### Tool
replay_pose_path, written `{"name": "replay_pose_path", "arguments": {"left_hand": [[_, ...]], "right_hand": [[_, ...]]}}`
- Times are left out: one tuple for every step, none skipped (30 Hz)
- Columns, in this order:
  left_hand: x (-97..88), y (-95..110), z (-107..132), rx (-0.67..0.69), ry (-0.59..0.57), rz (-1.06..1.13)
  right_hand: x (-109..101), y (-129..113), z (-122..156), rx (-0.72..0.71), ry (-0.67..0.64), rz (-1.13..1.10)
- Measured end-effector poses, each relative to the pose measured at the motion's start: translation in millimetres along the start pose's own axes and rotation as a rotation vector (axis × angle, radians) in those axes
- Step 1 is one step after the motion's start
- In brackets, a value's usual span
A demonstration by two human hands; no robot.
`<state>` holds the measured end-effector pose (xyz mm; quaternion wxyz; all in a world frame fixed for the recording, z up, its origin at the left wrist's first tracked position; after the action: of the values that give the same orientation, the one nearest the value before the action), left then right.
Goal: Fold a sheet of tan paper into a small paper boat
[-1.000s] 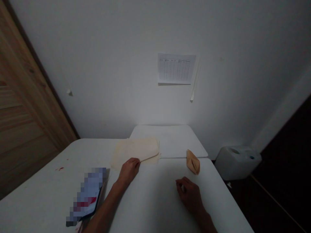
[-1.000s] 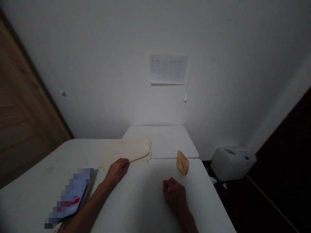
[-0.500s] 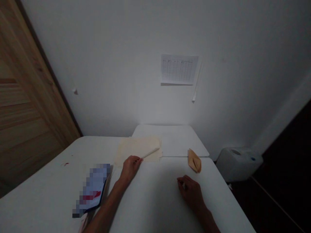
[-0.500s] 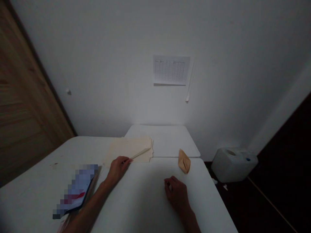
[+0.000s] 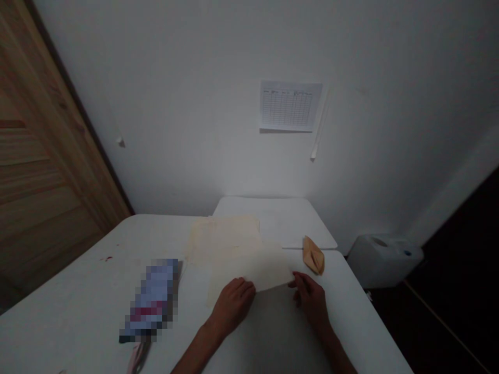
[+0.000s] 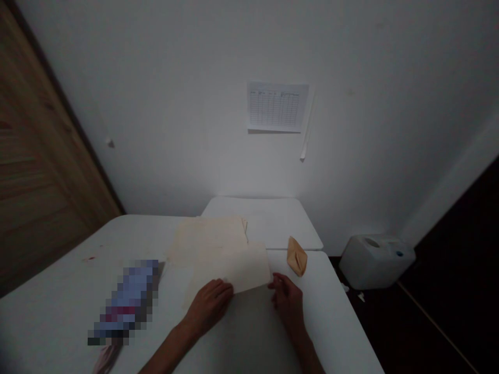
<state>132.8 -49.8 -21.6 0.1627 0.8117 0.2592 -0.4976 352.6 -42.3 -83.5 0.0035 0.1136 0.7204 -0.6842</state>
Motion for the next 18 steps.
{"name": "replay_pose_path", "arguments": {"left_hand": [[2.2, 4, 0, -0.001, -0.022, 0.010], [4.1, 8, 0, -0.001, -0.042, 0.023], [5.4, 11, 1, -0.001, -0.056, 0.036], [6.3, 13, 1, 0.000, -0.067, 0.047], [6.8, 14, 1, 0.000, -0.075, 0.056], [7.0, 15, 1, 0.000, -0.081, 0.062], [6.8, 15, 1, 0.001, -0.086, 0.065], [6.3, 16, 1, 0.001, -0.089, 0.063], [5.7, 17, 1, 0.001, -0.092, 0.057], [5.4, 18, 1, 0.004, -0.095, 0.046], [4.9, 20, 1, 0.006, -0.095, 0.030], [4.1, 22, 1, 0.007, -0.086, 0.012], [2.8, 24, 1, 0.006, -0.067, -0.008], [1.4, 26, 1, 0.004, -0.043, -0.027], [0.3, 27, 2, -0.001, -0.016, -0.044], [-0.3, 28, 2, -0.010, 0.006, -0.057], [0.2, 28, 2, -0.022, 0.015, -0.064], [1.5, 27, 1, -0.038, 0.012, -0.064]], "right_hand": [[0, 3, 0, 0.025, 0.004, -0.033], [0, 5, -1, 0.042, 0.011, -0.050], [-1, 6, -1, 0.051, 0.016, -0.056], [-1, 6, -1, 0.052, 0.019, -0.055], [-1, 5, -1, 0.048, 0.018, -0.052], [-1, 4, -1, 0.041, 0.015, -0.053], [-1, 3, -1, 0.035, 0.012, -0.059], [-1, 2, -1, 0.031, 0.009, -0.071], [-1, 2, -1, 0.031, 0.006, -0.089], [-1, 2, -1, 0.033, 0.005, -0.112], [0, 2, 0, 0.035, 0.002, -0.138], [1, 1, 0, 0.035, 0.000, -0.165], [2, 1, 0, 0.035, -0.005, -0.190], [4, 0, 1, 0.032, -0.014, -0.213], [7, -2, 1, 0.030, -0.027, -0.232], [11, -4, 2, 0.026, -0.044, -0.245], [15, -6, 3, 0.017, -0.064, -0.252], [18, -10, 4, 0.004, -0.083, -0.255]]}}
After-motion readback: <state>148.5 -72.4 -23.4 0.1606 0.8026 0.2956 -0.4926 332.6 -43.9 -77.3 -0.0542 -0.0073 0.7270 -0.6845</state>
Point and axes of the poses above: each hand's wrist, its own z-axis away from the middle knuckle, its own x-axis out of the palm, y = z × x, the point moved 10 cm from there along -z, towards the middle knuckle, and after that the axes turned 12 degrees about -y, right-handed, at the moved point
